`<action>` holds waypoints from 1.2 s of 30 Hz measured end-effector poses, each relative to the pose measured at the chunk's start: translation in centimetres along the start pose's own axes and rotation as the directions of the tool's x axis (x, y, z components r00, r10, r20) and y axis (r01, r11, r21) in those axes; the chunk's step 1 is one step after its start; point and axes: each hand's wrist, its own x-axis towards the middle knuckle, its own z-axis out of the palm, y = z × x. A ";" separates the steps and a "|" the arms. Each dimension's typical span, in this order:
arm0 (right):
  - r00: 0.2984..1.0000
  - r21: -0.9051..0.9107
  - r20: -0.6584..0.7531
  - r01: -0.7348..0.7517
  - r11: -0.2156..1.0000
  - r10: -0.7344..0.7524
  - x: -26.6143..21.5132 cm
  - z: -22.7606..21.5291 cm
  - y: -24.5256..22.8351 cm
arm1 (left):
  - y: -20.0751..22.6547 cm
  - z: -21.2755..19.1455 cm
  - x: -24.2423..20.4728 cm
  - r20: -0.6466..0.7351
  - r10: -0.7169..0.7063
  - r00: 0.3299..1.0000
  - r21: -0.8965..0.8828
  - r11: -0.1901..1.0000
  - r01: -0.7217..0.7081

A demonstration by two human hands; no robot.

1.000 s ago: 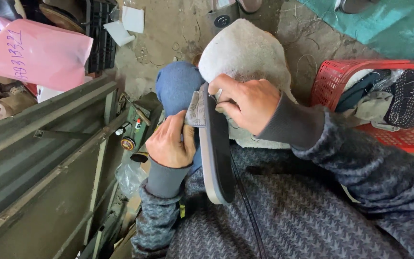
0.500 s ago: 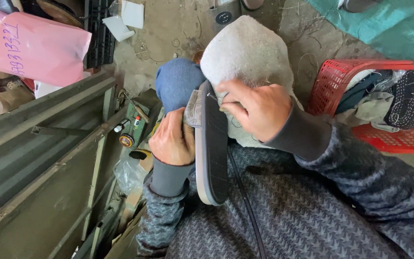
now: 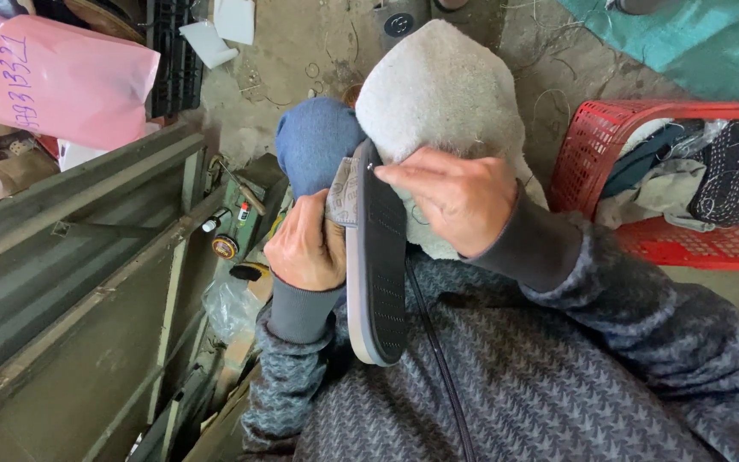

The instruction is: Repairing various sandals by hand-stitching the straps and soles using a needle and thread.

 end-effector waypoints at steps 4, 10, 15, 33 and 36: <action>0.999 0.059 0.034 0.019 0.998 -0.021 0.7 -1.1 0.7 | -0.3 0.2 -0.2 -0.013 -0.012 1.000 -0.015 1.000 0.011; 0.996 -0.035 -0.016 0.087 0.996 -0.088 0.3 0.3 0.6 | -0.5 0.1 -0.1 0.001 -0.017 1.000 -0.054 0.998 0.017; 0.990 -0.272 -0.074 0.096 0.958 -0.121 -0.4 1.1 -0.5 | -0.7 -0.3 0.1 0.054 -0.027 0.998 -0.111 0.993 0.033; 0.987 -0.099 -0.075 0.132 0.986 -0.139 0.5 -0.9 0.8 | 0.1 1.0 -0.4 -0.059 0.050 0.997 0.093 0.995 -0.045; 0.998 0.016 -0.012 0.055 0.998 -0.055 1.0 -1.1 1.0 | -1.1 0.4 -0.8 -0.007 0.044 0.999 -0.027 0.999 -0.044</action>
